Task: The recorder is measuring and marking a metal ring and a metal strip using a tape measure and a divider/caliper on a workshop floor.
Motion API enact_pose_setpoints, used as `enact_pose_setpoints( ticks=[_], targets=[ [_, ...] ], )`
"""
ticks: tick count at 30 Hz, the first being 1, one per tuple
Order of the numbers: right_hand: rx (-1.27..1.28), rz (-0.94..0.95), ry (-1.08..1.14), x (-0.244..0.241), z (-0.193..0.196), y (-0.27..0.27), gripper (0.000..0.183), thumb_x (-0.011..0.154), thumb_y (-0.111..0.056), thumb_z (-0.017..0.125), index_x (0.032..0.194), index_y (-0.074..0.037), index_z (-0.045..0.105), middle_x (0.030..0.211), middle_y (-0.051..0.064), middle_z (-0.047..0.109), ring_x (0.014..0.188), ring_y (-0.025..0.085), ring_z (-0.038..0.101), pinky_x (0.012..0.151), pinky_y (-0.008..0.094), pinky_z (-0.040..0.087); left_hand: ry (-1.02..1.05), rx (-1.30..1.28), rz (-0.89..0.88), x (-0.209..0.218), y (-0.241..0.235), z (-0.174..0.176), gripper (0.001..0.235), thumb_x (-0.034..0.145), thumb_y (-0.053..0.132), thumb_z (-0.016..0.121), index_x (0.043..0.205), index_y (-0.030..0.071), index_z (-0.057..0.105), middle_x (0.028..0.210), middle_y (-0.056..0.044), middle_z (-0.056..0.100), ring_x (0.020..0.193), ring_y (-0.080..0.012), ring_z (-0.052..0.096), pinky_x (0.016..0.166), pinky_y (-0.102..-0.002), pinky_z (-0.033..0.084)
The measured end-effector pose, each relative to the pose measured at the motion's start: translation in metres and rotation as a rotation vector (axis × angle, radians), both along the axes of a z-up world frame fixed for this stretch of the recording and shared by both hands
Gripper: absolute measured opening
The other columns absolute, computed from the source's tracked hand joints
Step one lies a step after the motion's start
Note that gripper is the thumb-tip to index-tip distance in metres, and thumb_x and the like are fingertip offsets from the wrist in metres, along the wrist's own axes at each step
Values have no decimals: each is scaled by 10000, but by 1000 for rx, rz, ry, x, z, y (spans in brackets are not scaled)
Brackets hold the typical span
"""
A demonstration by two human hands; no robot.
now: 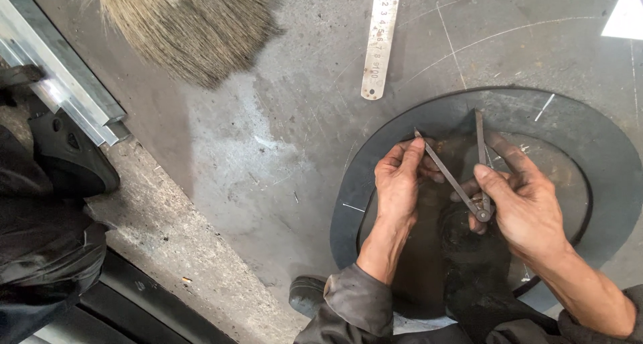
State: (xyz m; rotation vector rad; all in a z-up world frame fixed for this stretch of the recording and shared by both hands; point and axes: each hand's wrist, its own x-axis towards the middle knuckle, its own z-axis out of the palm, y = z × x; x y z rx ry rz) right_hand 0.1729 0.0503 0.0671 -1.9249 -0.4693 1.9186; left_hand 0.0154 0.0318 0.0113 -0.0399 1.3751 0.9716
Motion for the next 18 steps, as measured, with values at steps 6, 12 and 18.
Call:
enact_pose_setpoints(
  ticks=[6,12,18],
  targets=[
    [-27,37,-30,-6,8,9,585,1021,-113,529,1580,-39,369,787,236,701,461,220,593,390,352,459,-8,-26,15,-1,2,3,251,1049,232,637,1053,-14,683,801,-73,685,654,-153,654,616,-292,542],
    [-20,32,-30,-9,7,10,533,1035,-107,522,1539,-49,359,793,240,691,474,228,605,385,366,466,-27,-10,25,-3,3,-3,252,1055,229,635,1075,-18,685,815,-68,682,677,-153,650,629,-296,549],
    [86,8,49,3,-15,-10,534,1087,-94,547,1573,-30,335,826,242,712,489,238,643,368,360,488,-26,-31,10,-4,4,1,263,1061,241,633,1075,-16,684,805,-67,679,665,-159,651,623,-290,534]
  ],
)
